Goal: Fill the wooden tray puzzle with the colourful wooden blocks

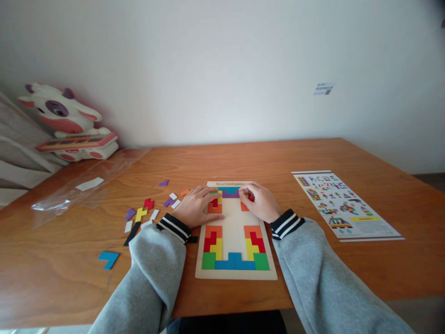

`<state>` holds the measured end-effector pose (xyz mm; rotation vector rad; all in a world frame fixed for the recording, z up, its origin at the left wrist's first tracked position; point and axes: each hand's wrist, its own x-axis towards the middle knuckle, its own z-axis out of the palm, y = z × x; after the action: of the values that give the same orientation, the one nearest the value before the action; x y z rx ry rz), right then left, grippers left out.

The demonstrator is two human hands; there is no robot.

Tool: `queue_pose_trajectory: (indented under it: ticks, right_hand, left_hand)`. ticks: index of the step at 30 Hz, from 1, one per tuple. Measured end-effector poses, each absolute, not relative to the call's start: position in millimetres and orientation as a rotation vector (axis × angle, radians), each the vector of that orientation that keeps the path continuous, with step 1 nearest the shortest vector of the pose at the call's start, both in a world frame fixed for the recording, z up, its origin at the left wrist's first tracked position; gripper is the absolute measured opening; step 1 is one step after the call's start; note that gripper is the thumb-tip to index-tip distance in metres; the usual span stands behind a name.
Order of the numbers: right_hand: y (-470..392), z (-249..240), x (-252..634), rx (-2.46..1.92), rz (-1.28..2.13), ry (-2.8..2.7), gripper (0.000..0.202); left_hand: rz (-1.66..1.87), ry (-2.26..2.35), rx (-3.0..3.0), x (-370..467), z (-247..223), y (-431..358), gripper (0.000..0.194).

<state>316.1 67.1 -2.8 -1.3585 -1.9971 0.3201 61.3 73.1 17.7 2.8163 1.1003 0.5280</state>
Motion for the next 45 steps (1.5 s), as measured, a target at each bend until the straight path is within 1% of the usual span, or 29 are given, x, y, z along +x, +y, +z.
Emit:
queue_pose_trajectory:
  ticks: [5, 13, 15, 17, 19, 22, 25, 30, 36, 41, 45]
  right_hand:
    - [67, -3, 316, -1.354, 0.314, -1.995, 0.011]
    - [67, -5, 317, -1.343, 0.315, -1.988, 0.012]
    - [68, -6, 317, -1.34, 0.32, -1.986, 0.012]
    - [68, -6, 318, -1.333, 0.324, -1.98, 0.012]
    - [68, -7, 318, -1.333, 0.325, -1.974, 0.013]
    - [69, -7, 319, -1.34, 0.324, -1.983, 0.014]
    - [68, -7, 319, -1.333, 0.327, -1.996, 0.015]
    - [68, -7, 319, -1.343, 0.328, -1.998, 0.017]
    - [68, -7, 318, -1.34, 0.324, -1.993, 0.018]
    - [68, -7, 318, -1.341, 0.309, -1.993, 0.017]
    - [67, -5, 319, -1.351, 0.31, -1.999, 0.018]
  left_hand:
    - [0.641, 1.183, 2.829, 52, 13, 82, 0.048]
    - [0.621, 1.201, 2.836, 52, 15, 79, 0.041]
    - [0.622, 1.266, 2.808, 53, 17, 78, 0.037]
    - [0.597, 1.432, 2.759, 54, 20, 76, 0.032]
    - [0.522, 1.748, 2.642, 52, 23, 74, 0.03]
    - [0.344, 2.272, 2.32, 43, 26, 73, 0.035]
    - [0.264, 2.478, 2.106, 28, 25, 74, 0.043]
    - [0.274, 2.473, 2.069, 5, 15, 83, 0.045]
    - [0.224, 2.389, 2.097, 2, 19, 88, 0.037]
    - [0.293, 2.388, 2.088, 2, 25, 87, 0.03]
    - [0.326, 2.376, 2.087, 3, 24, 88, 0.03]
